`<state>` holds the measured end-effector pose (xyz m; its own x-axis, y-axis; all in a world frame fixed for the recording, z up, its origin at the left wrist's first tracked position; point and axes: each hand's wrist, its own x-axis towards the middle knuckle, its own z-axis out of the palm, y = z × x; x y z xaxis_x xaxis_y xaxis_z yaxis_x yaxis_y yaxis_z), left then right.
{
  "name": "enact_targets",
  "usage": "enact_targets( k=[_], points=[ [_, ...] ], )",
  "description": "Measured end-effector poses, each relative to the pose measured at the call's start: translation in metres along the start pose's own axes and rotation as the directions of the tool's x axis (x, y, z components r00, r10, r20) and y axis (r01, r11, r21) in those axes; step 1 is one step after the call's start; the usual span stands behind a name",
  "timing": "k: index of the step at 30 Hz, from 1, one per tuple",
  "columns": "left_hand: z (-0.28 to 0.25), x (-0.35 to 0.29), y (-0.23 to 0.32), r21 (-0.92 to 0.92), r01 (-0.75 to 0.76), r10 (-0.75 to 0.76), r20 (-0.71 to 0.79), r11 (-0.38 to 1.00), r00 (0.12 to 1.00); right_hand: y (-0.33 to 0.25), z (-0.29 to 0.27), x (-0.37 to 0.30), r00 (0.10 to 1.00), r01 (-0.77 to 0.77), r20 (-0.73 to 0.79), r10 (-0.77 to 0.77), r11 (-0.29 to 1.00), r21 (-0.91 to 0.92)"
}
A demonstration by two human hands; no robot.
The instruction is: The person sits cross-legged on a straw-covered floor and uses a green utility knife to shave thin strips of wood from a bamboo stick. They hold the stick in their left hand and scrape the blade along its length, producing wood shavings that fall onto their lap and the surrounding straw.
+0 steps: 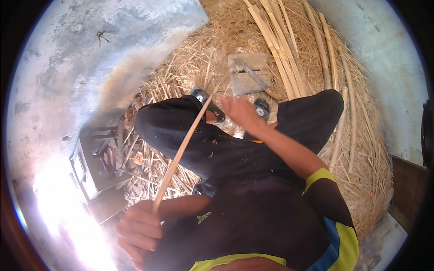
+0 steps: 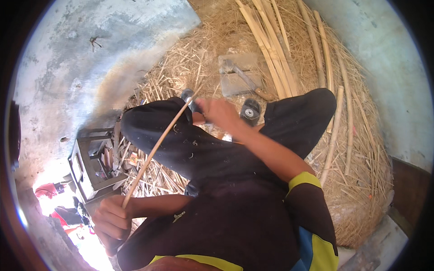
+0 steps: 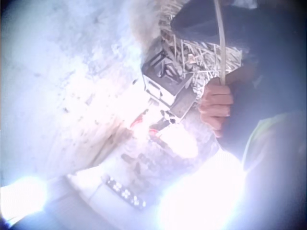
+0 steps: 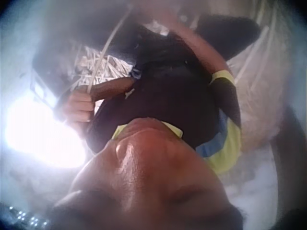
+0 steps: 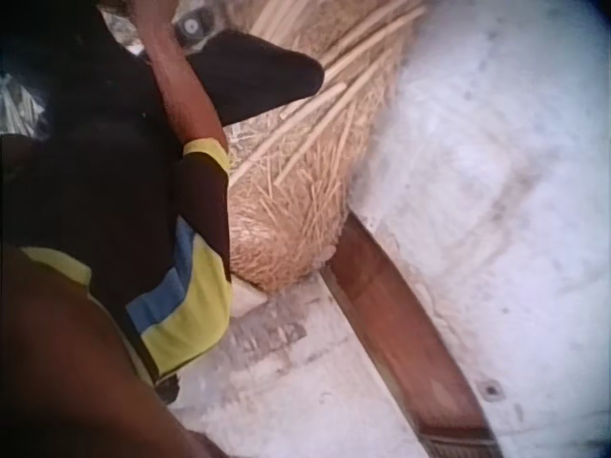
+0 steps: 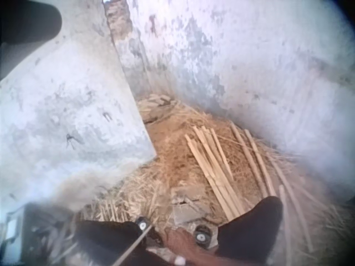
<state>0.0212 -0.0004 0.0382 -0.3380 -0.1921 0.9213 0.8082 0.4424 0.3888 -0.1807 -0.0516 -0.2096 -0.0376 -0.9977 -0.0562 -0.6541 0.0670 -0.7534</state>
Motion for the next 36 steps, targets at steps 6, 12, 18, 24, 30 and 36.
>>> enact_targets(
  k=[6,12,18,24,30,36],
  points=[
    [-0.002,0.001,0.003,0.075,0.002,0.0,-0.017,0.997,1.0,0.031,0.004,0.021,0.989,-0.139,-0.075,0.126,0.972,-0.188],
    [0.009,-0.008,0.002,0.184,-0.024,0.042,-0.096,0.983,0.995,0.04,0.026,0.015,0.977,-0.156,-0.187,0.099,0.934,-0.322],
    [-0.009,-0.007,-0.046,0.389,0.157,-0.058,-0.255,0.908,0.965,0.086,0.007,0.065,0.964,-0.238,-0.207,0.164,0.879,-0.413],
    [-0.017,-0.018,-0.037,0.336,0.141,-0.014,-0.355,0.931,0.935,0.052,-0.055,0.042,0.932,-0.336,-0.178,0.316,0.936,-0.101],
    [-0.002,0.009,-0.016,0.421,0.063,0.101,-0.356,0.905,0.929,-0.049,-0.092,-0.036,1.0,-0.028,-0.002,0.031,0.949,0.313],
    [0.009,0.02,0.001,0.528,0.15,0.108,-0.426,0.836,0.898,-0.111,-0.106,-0.092,0.985,0.125,0.064,-0.162,0.914,0.386]
  ],
)
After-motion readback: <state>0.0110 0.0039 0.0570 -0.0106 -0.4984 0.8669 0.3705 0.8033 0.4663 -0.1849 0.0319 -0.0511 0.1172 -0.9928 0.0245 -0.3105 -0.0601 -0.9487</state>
